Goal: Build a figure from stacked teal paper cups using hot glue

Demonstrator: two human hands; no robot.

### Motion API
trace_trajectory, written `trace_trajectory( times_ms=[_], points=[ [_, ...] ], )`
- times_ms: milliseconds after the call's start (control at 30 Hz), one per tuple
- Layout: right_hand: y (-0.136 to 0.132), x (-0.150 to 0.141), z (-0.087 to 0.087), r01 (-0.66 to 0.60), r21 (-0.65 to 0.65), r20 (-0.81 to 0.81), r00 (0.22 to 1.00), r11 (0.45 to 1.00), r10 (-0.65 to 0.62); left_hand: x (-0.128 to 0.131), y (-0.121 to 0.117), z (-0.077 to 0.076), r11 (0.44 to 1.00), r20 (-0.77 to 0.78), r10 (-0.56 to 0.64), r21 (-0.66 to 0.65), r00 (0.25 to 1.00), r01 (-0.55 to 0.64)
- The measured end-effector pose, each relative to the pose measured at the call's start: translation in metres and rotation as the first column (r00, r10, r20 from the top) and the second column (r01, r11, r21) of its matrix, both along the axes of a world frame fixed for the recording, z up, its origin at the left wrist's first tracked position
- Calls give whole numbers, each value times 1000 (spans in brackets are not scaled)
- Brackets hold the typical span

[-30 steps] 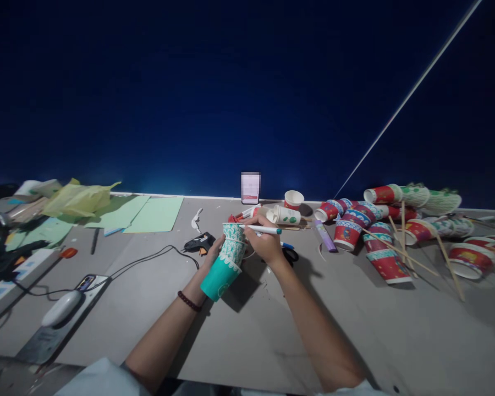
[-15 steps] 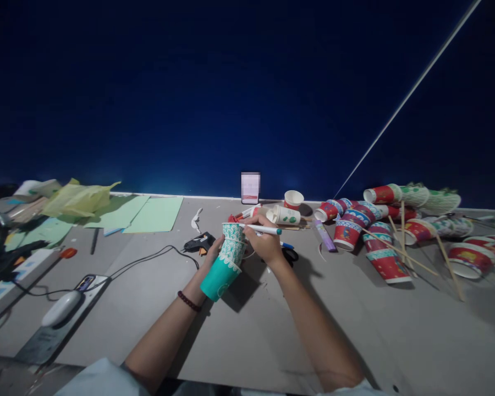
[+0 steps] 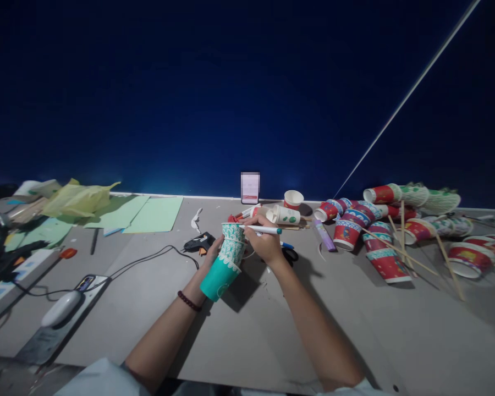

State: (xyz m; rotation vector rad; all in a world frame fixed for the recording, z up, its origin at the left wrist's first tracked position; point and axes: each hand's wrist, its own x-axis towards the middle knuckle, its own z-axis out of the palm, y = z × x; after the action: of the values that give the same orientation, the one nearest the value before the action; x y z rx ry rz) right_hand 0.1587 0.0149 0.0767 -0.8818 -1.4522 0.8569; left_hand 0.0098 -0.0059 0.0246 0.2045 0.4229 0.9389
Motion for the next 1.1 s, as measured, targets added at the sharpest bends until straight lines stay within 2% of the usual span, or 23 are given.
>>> trace_trajectory(
  times_ms=[633,800,1100],
  points=[
    [1,0,-5,38,-40,-29,999,998,-39,-2,3,-11,999,23,-8,41,1000,7],
    [2,-1,-6,46,-46,-52,997,998,-48,-4,5,-16,998,-19,-51,30,999,51],
    [0,0,-3,25,-1,-7,1000,1000,-25,-2,5,-12,1000,-31,-6,1,999,6]
  ],
)
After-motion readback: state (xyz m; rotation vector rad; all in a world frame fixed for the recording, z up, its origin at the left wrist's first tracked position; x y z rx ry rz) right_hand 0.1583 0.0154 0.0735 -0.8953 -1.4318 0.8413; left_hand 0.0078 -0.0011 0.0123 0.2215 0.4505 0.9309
